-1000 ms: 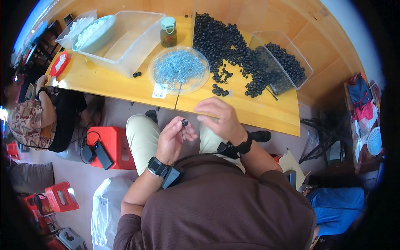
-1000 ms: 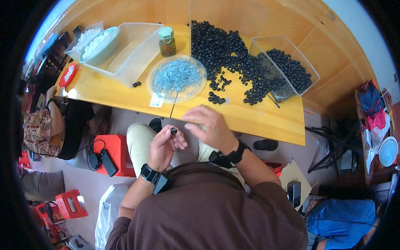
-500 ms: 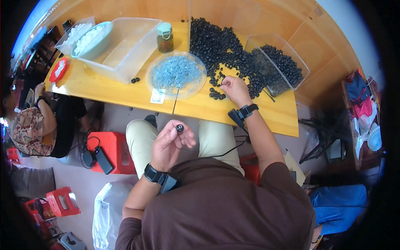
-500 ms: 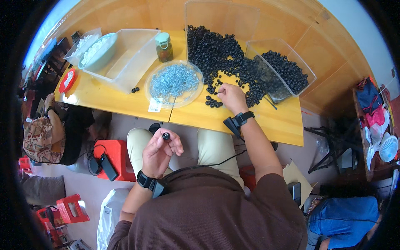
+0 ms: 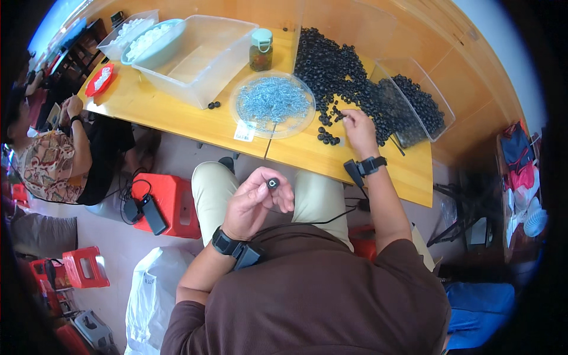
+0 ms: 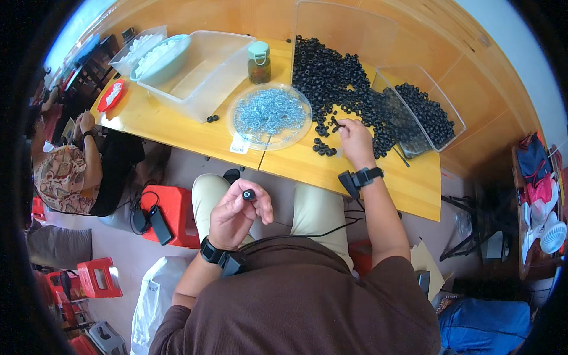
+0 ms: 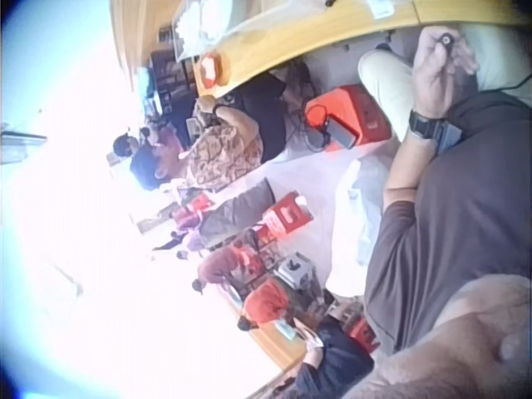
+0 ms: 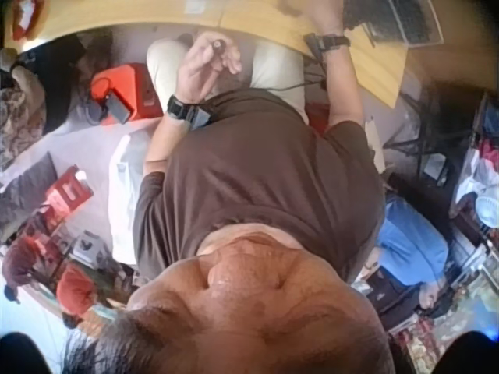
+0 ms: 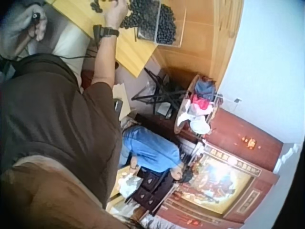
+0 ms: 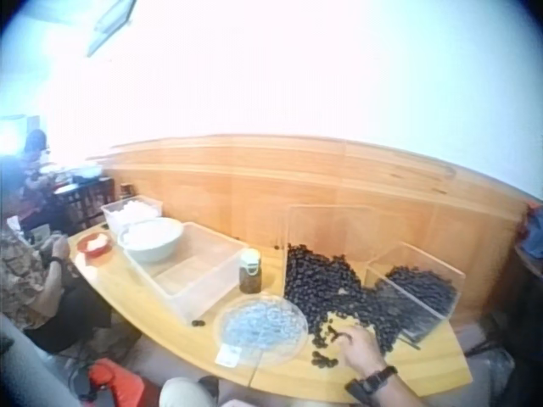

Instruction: Assembling small plastic/rubber components by inserting blue beads into black grommet rings.

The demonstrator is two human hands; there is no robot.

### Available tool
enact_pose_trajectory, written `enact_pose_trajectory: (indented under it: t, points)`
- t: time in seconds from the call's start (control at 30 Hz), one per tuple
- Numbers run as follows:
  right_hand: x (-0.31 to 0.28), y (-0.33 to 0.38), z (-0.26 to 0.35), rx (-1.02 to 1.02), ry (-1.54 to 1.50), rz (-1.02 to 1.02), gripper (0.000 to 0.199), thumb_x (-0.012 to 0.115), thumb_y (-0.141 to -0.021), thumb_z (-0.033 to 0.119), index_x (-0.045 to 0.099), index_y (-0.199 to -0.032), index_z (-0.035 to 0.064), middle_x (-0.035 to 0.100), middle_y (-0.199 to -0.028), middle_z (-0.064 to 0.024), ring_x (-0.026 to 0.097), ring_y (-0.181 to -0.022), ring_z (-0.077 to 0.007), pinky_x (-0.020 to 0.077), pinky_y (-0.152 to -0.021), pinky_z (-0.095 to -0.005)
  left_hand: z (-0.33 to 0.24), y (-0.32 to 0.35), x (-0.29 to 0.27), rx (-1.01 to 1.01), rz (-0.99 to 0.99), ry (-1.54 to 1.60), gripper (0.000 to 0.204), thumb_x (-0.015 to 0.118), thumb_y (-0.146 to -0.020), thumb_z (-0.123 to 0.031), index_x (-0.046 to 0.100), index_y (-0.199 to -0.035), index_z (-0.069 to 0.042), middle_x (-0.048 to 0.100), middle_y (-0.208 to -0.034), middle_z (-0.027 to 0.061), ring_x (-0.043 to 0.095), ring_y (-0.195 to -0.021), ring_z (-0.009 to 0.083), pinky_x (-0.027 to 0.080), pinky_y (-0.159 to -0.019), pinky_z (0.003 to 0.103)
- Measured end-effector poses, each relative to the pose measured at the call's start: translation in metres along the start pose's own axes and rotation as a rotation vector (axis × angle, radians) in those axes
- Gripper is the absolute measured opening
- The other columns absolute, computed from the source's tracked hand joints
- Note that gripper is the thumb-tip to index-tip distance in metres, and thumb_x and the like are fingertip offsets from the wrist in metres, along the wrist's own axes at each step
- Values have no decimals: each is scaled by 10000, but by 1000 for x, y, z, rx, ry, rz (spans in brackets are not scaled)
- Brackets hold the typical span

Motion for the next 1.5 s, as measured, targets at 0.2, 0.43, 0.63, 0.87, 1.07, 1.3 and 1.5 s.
enact_pose_trajectory:
  t: [0.2,0.43,0.63,0.87,1.07,1.3,1.5]
  points:
    - [-12,16,24,176,-509,113,181,624,-859,78,682,-1017,11,669,-825,-45,601,-728,-99,480,-685,-236,10,-5,-8,-32,-11,50,316,535,-940,-306,508,-1088,-27,604,-921,173,620,-793,259,490,-706,329]
    - [-12,55,127,182,-984,531,201,586,-881,27,674,-1057,-16,683,-898,-57,620,-805,-91,495,-767,-227,14,-5,-6,-65,-48,-10,322,512,-951,-327,510,-1074,-29,609,-907,156,622,-795,244,490,-711,315]
    - [-7,74,159,124,-1029,682,221,576,-895,19,662,-1095,-20,681,-917,-46,610,-815,-76,501,-766,-222,12,-2,-6,-50,-62,-21,323,500,-955,-333,511,-1049,-25,612,-900,151,621,-792,238,487,-727,305]
    - [-6,74,160,129,-1029,718,207,583,-893,16,666,-1079,-19,681,-919,-48,612,-839,-82,497,-776,-225,13,1,-9,-50,-46,-1,301,487,-957,-306,519,-1047,-20,621,-928,139,614,-824,218,476,-746,295]
    - [-6,70,160,109,-973,711,166,620,-880,42,679,-1021,-20,684,-904,-50,619,-845,-84,495,-770,-228,14,1,-10,-42,-41,15,298,486,-957,-304,516,-1042,-20,623,-934,145,621,-825,225,482,-742,297]
    - [-8,67,163,8,-984,656,145,634,-878,60,688,-991,-12,674,-892,-43,608,-827,-84,488,-758,-229,15,1,-10,-43,-75,5,317,499,-951,-329,514,-1039,-25,607,-903,159,619,-801,246,487,-729,307]
    - [-19,65,178,-197,-852,607,125,650,-835,13,701,-947,-13,659,-905,-79,622,-837,-155,480,-756,-258,16,1,-11,-54,-106,-20,331,490,-948,-341,509,-1040,-24,604,-891,142,616,-795,230,478,-722,298]
Point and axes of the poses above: each hand's wrist, its own y-axis away from the middle knuckle, its own x-axis out of the palm, z = x × y, the point moved 2 cm from there along -y, towards the middle knuckle
